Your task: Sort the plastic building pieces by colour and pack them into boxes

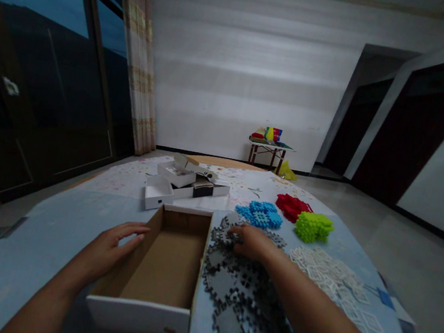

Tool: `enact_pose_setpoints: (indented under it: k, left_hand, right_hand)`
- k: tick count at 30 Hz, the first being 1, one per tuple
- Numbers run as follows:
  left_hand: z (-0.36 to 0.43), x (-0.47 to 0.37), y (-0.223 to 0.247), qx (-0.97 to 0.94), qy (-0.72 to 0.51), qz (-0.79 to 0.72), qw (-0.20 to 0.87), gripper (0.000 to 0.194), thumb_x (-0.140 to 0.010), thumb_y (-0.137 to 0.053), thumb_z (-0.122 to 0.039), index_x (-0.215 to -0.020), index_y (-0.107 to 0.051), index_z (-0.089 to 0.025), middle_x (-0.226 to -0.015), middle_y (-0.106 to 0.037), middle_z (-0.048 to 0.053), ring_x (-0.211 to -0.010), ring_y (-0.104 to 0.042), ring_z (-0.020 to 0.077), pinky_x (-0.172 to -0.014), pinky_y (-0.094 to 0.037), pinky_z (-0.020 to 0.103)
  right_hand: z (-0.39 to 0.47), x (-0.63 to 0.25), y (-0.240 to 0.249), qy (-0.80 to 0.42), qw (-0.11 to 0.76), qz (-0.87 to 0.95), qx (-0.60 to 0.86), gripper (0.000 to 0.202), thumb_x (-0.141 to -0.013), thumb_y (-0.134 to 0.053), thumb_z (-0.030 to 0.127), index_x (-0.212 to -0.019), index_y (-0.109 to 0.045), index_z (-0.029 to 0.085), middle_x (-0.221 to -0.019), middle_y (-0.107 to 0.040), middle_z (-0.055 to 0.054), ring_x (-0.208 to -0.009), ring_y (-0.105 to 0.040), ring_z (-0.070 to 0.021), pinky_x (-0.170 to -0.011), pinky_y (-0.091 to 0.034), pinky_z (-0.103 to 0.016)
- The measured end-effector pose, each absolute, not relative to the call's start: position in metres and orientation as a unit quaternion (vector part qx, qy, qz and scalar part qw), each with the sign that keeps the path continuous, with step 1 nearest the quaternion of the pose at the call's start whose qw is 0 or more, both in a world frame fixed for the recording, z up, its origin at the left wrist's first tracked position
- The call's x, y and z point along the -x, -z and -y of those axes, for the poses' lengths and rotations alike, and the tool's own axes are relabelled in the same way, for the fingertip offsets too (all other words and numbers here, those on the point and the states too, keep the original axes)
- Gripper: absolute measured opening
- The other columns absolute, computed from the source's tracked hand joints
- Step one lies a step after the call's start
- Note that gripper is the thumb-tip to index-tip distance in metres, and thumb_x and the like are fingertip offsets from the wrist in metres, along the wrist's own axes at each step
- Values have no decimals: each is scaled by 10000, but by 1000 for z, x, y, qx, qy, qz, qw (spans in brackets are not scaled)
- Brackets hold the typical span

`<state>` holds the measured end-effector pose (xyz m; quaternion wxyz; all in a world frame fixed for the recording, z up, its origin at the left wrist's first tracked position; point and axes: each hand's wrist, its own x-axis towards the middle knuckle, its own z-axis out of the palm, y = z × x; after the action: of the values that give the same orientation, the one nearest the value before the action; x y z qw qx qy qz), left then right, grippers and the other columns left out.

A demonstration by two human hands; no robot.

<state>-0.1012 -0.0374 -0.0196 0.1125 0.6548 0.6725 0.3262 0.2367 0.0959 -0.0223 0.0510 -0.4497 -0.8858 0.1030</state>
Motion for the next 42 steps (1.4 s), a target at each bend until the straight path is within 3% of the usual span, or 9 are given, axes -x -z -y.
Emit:
enact_pose_setpoints:
  k: [7, 12, 17, 21, 24, 28, 36, 39, 42]
  left_hand:
    - [31, 102, 24, -695, -256, -671, -35, 352, -760, -485, -478, -945, -721, -296, -1199, -639, 54, -1126, -551, 277, -1029, -329, 459]
    - [25, 93, 17, -707, -253, -660, 17, 360, -766, -473, -460, -889, -730, -240, -1180, -635, 82, -1038, -598, 245, -935, -433, 344]
    - [15, 82, -4, -721, -223, -655, 35, 357, -777, -459, -460, -809, -719, -217, -923, -672, 85, -850, -626, 225, -807, -466, 317]
    - [1, 79, -14, -706, -201, -679, 18, 331, -761, -470, -425, -840, -705, -206, -857, -660, 74, -787, -625, 220, -741, -468, 314]
    - [-7, 84, -10, -711, -209, -671, 21, 326, -749, -477, -397, -885, -696, -198, -908, -667, 71, -816, -632, 209, -765, -477, 304]
    - [-12, 95, 2, -725, -238, -646, 22, 372, -739, -491, -419, -971, -689, -206, -1056, -671, 70, -986, -612, 224, -915, -451, 345]
    - [-11, 94, 5, -727, -199, -657, 14, 452, -769, -410, -390, -1064, -674, -172, -1242, -604, 103, -1149, -544, 238, -1019, -380, 374]
    - [-11, 90, 5, -719, -198, -666, 17, 453, -757, -402, -364, -1062, -675, -169, -1246, -604, 88, -1153, -544, 238, -1026, -374, 371]
    - [-11, 87, 5, -720, -202, -663, 24, 430, -745, -409, -322, -1047, -680, -181, -1204, -635, 74, -1108, -576, 231, -1001, -400, 343]
  right_hand:
    - [-96, -244, 20, -116, 102, 871, 466, 462, -684, -556, 241, -1137, -645, 268, -1115, -668, -39, -1061, -594, -242, -904, -435, -318]
    - [-97, -250, 15, -127, 125, 871, 457, 421, -691, -543, 218, -1091, -670, 255, -1119, -669, -20, -1047, -604, -227, -900, -436, -290]
    - [-91, -254, 17, -116, 121, 864, 474, 418, -727, -504, 246, -1122, -640, 243, -1066, -687, -45, -1000, -622, -227, -842, -452, -292]
    - [-84, -254, 19, -85, 86, 863, 490, 447, -746, -483, 244, -1180, -588, 228, -1116, -659, -89, -1025, -604, -258, -846, -438, -338]
    - [-82, -254, 19, -65, 65, 867, 490, 450, -741, -470, 208, -1177, -580, 219, -1110, -656, -104, -1014, -604, -261, -831, -430, -338]
    - [-84, -256, 21, -70, 72, 876, 472, 455, -715, -491, 155, -1149, -598, 244, -1090, -667, -66, -1022, -599, -226, -844, -412, -293]
    - [-97, -270, 30, -104, 169, 856, 477, 453, -725, -450, 137, -1140, -621, 197, -1127, -652, -93, -1042, -594, -225, -894, -410, -302]
    - [-103, -278, 30, -135, 231, 827, 494, 452, -714, -441, 141, -1122, -631, 178, -1023, -684, -76, -916, -624, -210, -812, -443, -296]
    - [-107, -283, 23, -195, 287, 788, 509, 397, -710, -425, 178, -1030, -661, 161, -749, -674, -22, -659, -600, -167, -624, -445, -257]
